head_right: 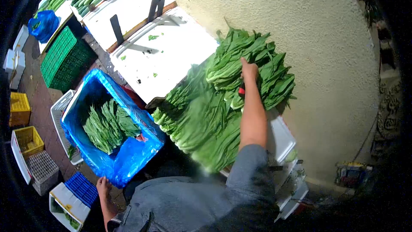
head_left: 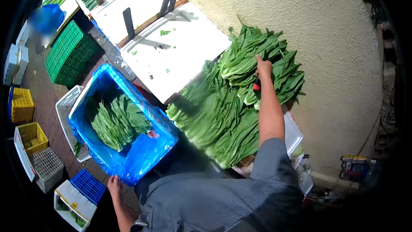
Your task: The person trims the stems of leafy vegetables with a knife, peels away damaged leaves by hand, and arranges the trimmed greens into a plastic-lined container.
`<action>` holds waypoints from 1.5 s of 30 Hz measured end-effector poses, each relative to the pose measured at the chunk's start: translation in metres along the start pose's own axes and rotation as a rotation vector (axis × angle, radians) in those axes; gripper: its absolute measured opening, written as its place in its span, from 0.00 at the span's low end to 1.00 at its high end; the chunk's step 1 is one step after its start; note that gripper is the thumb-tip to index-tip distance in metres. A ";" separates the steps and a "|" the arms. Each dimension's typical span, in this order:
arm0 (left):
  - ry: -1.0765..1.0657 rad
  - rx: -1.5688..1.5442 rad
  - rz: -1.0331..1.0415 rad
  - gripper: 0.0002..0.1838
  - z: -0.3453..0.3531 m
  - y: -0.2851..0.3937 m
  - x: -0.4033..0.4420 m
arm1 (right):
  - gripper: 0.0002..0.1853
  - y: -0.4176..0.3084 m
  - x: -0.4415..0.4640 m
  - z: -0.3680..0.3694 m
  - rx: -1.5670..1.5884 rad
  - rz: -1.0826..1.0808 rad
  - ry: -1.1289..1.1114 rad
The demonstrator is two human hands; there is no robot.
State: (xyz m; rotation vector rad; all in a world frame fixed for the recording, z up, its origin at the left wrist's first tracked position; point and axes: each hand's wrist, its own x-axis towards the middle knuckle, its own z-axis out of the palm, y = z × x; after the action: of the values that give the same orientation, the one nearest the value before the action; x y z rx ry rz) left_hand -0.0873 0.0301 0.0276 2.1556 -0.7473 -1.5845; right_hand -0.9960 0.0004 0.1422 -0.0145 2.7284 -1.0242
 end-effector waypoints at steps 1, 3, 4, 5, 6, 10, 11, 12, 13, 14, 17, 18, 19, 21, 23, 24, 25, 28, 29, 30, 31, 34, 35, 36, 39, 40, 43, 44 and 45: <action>-0.089 0.013 0.048 0.17 0.010 0.025 -0.013 | 0.26 0.013 0.007 -0.007 -0.008 -0.026 -0.023; -0.084 -0.006 0.062 0.17 0.014 0.016 0.011 | 0.25 0.016 -0.012 -0.020 0.076 -0.055 -0.034; -0.056 0.086 0.111 0.18 0.041 0.061 -0.021 | 0.26 0.049 0.008 -0.024 0.274 -0.159 -0.139; -0.038 0.012 0.109 0.22 0.043 0.052 -0.009 | 0.26 0.019 -0.036 -0.041 0.200 0.011 -0.128; -0.047 0.099 0.091 0.24 0.047 0.062 -0.015 | 0.27 0.026 -0.047 -0.038 0.288 -0.014 -0.127; -0.064 0.146 0.172 0.25 0.077 0.044 0.023 | 0.20 0.039 -0.178 -0.043 0.616 0.079 -0.547; -0.074 0.198 0.193 0.23 0.085 0.042 0.034 | 0.19 0.060 -0.200 -0.040 0.656 0.111 -0.721; -0.100 0.183 0.239 0.21 0.091 0.033 0.053 | 0.18 0.064 -0.243 -0.033 0.678 0.223 -0.800; -0.081 0.358 0.308 0.19 0.094 0.042 0.061 | 0.18 0.070 -0.278 -0.020 0.703 0.391 -0.897; -0.029 0.366 0.299 0.19 0.097 0.040 0.078 | 0.19 0.091 -0.310 -0.004 0.592 0.324 -0.959; 0.040 0.406 0.311 0.21 0.106 0.014 0.131 | 0.17 0.139 -0.396 0.054 0.414 0.409 -1.118; 0.012 0.421 0.346 0.23 0.110 0.009 0.137 | 0.15 0.130 -0.426 0.075 0.401 0.409 -1.159; -0.115 0.649 0.320 0.26 0.113 0.004 0.138 | 0.15 0.127 -0.447 0.099 0.401 0.468 -1.229; -0.388 0.966 0.390 0.27 0.122 0.003 0.113 | 0.13 0.107 -0.490 0.151 0.407 0.561 -1.280; -0.547 1.074 0.398 0.25 0.121 -0.018 0.093 | 0.12 0.107 -0.520 0.218 0.493 0.788 -1.293; -0.584 1.167 0.328 0.23 0.118 0.008 0.060 | 0.12 0.108 -0.536 0.248 0.526 0.788 -1.298; -0.635 1.206 0.369 0.27 0.110 0.010 0.041 | 0.12 0.118 -0.546 0.283 0.426 0.777 -1.278; -0.621 1.174 0.425 0.25 0.069 0.008 -0.006 | 0.16 0.166 -0.570 0.365 0.363 0.840 -1.179; -0.604 1.135 0.428 0.25 0.054 0.015 -0.018 | 0.14 0.200 -0.575 0.394 0.413 0.874 -1.148; -0.572 1.086 0.495 0.25 0.037 0.002 -0.020 | 0.13 0.223 -0.578 0.416 0.463 0.908 -1.115; -0.509 0.993 0.567 0.24 0.021 -0.009 -0.023 | 0.13 0.215 -0.583 0.420 0.390 0.897 -1.075; -0.423 0.668 0.529 0.21 -0.016 -0.023 -0.022 | 0.12 0.221 -0.600 0.433 0.384 0.806 -1.123; -0.409 0.550 0.473 0.19 -0.022 -0.013 -0.024 | 0.10 0.216 -0.610 0.433 0.378 0.733 -1.074; -0.295 0.528 0.484 0.16 -0.028 -0.002 -0.030 | 0.10 0.211 -0.615 0.429 0.360 0.685 -1.068; -0.263 0.408 0.494 0.12 -0.043 0.011 -0.023 | 0.13 0.211 -0.617 0.428 0.288 0.590 -1.041; -0.204 0.405 0.551 0.12 -0.046 0.023 -0.020 | 0.12 0.216 -0.611 0.430 0.303 0.546 -1.090; -0.049 0.416 0.688 0.10 -0.047 0.048 -0.014 | 0.11 0.202 -0.590 0.406 0.304 0.407 -1.133; -0.065 0.387 0.687 0.10 -0.047 0.058 -0.011 | 0.11 0.187 -0.587 0.392 0.312 0.401 -1.118; -0.079 0.358 0.686 0.10 -0.046 0.072 -0.009 | 0.11 0.174 -0.581 0.379 0.322 0.394 -1.104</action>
State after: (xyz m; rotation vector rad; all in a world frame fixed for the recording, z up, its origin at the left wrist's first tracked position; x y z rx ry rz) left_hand -0.0600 -0.0221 0.0897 1.7436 -1.6801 -1.2272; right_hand -0.3364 -0.0625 -0.1270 0.0090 1.4886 -0.9206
